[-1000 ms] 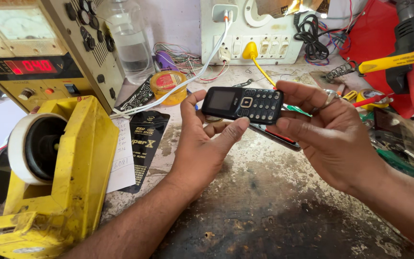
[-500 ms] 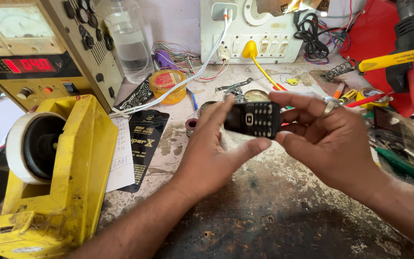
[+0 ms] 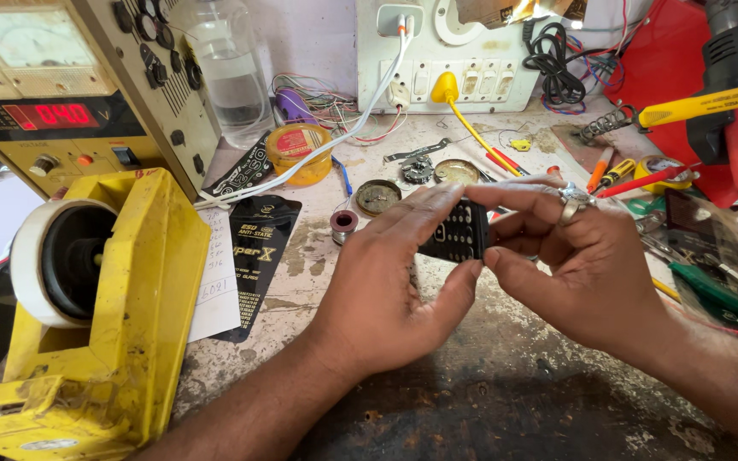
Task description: The person opens the back cover of a feature phone, removes the battery, and uses a screwdriver to unscrew and work on the internal components. They then reassemble the phone, pressing the keypad and casing back together and using tweezers on the edge of the device.
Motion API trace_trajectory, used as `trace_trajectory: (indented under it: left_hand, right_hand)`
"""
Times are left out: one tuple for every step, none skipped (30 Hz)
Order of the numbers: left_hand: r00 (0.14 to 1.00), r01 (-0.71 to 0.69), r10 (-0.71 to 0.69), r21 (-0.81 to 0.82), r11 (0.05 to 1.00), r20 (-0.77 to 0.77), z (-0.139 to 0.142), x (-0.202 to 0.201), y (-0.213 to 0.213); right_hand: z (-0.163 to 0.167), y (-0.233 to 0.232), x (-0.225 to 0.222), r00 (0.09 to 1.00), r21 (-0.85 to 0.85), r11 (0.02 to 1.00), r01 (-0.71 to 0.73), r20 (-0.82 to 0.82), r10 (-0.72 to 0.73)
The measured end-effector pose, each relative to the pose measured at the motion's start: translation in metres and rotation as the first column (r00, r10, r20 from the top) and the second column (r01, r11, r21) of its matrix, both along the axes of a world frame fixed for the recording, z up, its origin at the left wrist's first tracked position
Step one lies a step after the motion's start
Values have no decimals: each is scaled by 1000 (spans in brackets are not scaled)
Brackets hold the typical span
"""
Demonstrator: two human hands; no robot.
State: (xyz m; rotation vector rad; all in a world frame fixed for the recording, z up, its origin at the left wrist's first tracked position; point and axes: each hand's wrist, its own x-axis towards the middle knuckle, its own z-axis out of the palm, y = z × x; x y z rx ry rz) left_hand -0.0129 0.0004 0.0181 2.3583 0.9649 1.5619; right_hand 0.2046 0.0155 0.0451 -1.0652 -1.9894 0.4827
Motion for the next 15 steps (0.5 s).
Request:
trace_trajectory:
  left_hand:
    - [1000, -1, 1, -1, 1000, 1, 0, 1, -1]
    - [1000, -1, 1, -3, 1000, 3, 0, 1, -2]
    - [1000, 0, 0, -4, 1000, 4, 0, 2, -3]
    - [1000, -1, 1, 4, 1000, 1, 0, 3, -4]
    - [1000, -2, 2, 11, 1000, -3, 0, 4, -4]
    - [1000, -4, 4, 18, 1000, -6, 0, 5, -5]
    - [1000, 3, -3, 14, 1000, 8, -1, 7, -6]
    - [1000, 10, -10, 9, 1000, 22, -1, 8, -6]
    - [999, 16, -16, 3, 1000, 37, -2, 9, -6]
    - [999, 2, -3, 23, 1000, 32, -3, 10, -7]
    - [1000, -12, 10, 43, 999, 27, -4, 10, -7]
    - [999, -26, 25, 62, 998, 23, -4, 11, -6]
    - [1000, -24, 23, 58, 998, 20, -5, 10, -5]
    - [1000, -21, 20, 54, 998, 18, -5, 10, -5]
    - [1000, -19, 18, 49, 999, 15, -6, 10, -4]
  right_hand:
    - [-1, 0, -2, 995, -31, 998, -60, -85, 57]
    - [-1, 0, -3, 979, -57, 991, -122, -171, 110]
    - [-2, 0, -4, 953, -78, 980, -184, -257, 159]
    - [-2, 0, -4, 959, -96, 983, -154, -255, 125]
    - [-3, 0, -4, 963, -116, 986, -123, -254, 91]
    - [-4, 0, -4, 966, -135, 986, -93, -252, 57]
    - [-5, 0, -4, 968, -122, 989, -86, -244, 54]
    - [-5, 1, -4, 970, -111, 991, -78, -237, 50]
    - [-6, 1, -5, 972, -99, 993, -71, -229, 46]
    - [-7, 1, -5, 976, -112, 992, -51, -215, 26]
    - [-8, 0, -6, 979, -125, 992, -32, -202, 6]
    - [-9, 0, -7, 982, -138, 990, -13, -188, -13]
    - [-9, 0, -8, 985, -126, 992, -1, -169, -21]
    - [-9, 0, -8, 988, -115, 993, 12, -151, -29]
    - [-9, 0, -8, 990, -103, 994, 25, -132, -39]
